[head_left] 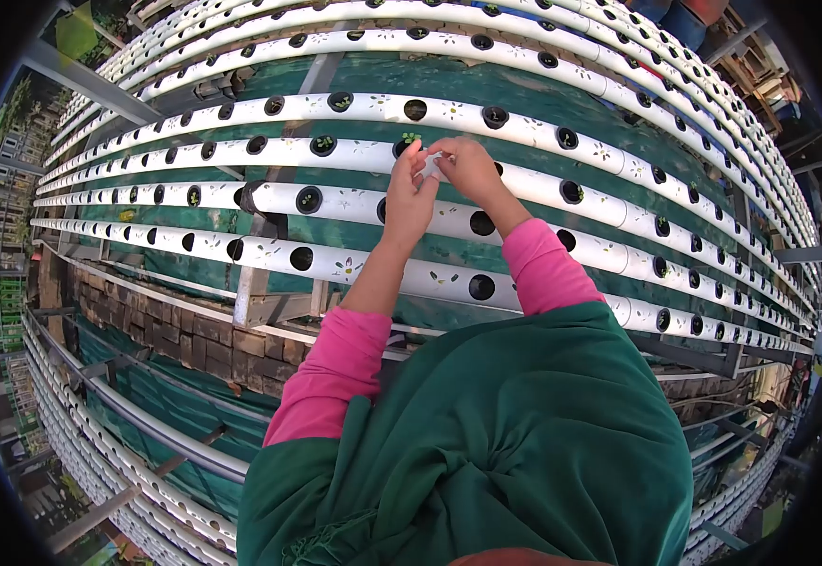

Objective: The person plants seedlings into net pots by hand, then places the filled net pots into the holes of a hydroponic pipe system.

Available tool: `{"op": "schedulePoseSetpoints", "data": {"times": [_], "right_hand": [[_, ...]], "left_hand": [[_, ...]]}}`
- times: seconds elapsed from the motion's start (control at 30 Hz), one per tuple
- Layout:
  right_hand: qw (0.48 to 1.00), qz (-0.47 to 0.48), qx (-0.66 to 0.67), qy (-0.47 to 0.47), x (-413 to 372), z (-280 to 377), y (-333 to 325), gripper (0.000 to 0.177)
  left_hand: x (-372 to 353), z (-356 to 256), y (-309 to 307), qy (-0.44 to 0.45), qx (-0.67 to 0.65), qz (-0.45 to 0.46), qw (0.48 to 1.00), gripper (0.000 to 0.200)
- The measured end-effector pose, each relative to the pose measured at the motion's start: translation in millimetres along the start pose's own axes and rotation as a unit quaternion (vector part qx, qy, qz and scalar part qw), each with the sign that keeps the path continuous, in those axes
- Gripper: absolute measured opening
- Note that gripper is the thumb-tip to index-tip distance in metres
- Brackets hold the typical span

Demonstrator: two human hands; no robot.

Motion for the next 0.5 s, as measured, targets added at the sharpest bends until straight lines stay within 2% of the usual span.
{"op": "schedulePoseSetpoints", "data": {"times": [0.07,0.13,0.2,0.27,0.43,0.5], "right_hand": [[0.995,-0.028,-0.082,-0.050,0,20,7,0.017],[0.995,-0.017,-0.092,-0.047,1,26,22,0.017],[0.987,-0.036,-0.153,-0.028,4,28,26,0.016],[0.989,-0.044,-0.137,-0.031,7,30,24,0.016],[0.990,-0.109,-0.059,-0.074,0,50,-11,0.016],[0.980,-0.160,-0.047,-0.104,-8,60,-29,0.016]], "left_hand": [[6,-5,-40,0.002,-0.010,-0.080,0.997,0.050],[9,-2,-71,-0.019,-0.022,-0.123,0.992,0.044],[11,3,-93,-0.019,-0.025,-0.132,0.991,0.044],[10,10,-105,-0.069,-0.079,-0.144,0.984,0.045],[6,5,-99,-0.115,-0.106,-0.098,0.983,0.048],[5,2,-86,-0.126,-0.102,-0.045,0.986,0.049]]}}
Point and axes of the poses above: each hand's wrist, its own x-axis towards the middle knuckle, its own y-axis out of the palm, z = x × y, the point moved 8 cm from there along x, towards the middle knuckle, and after that the axes turned 12 degrees about -x, right-handed, at the moved point
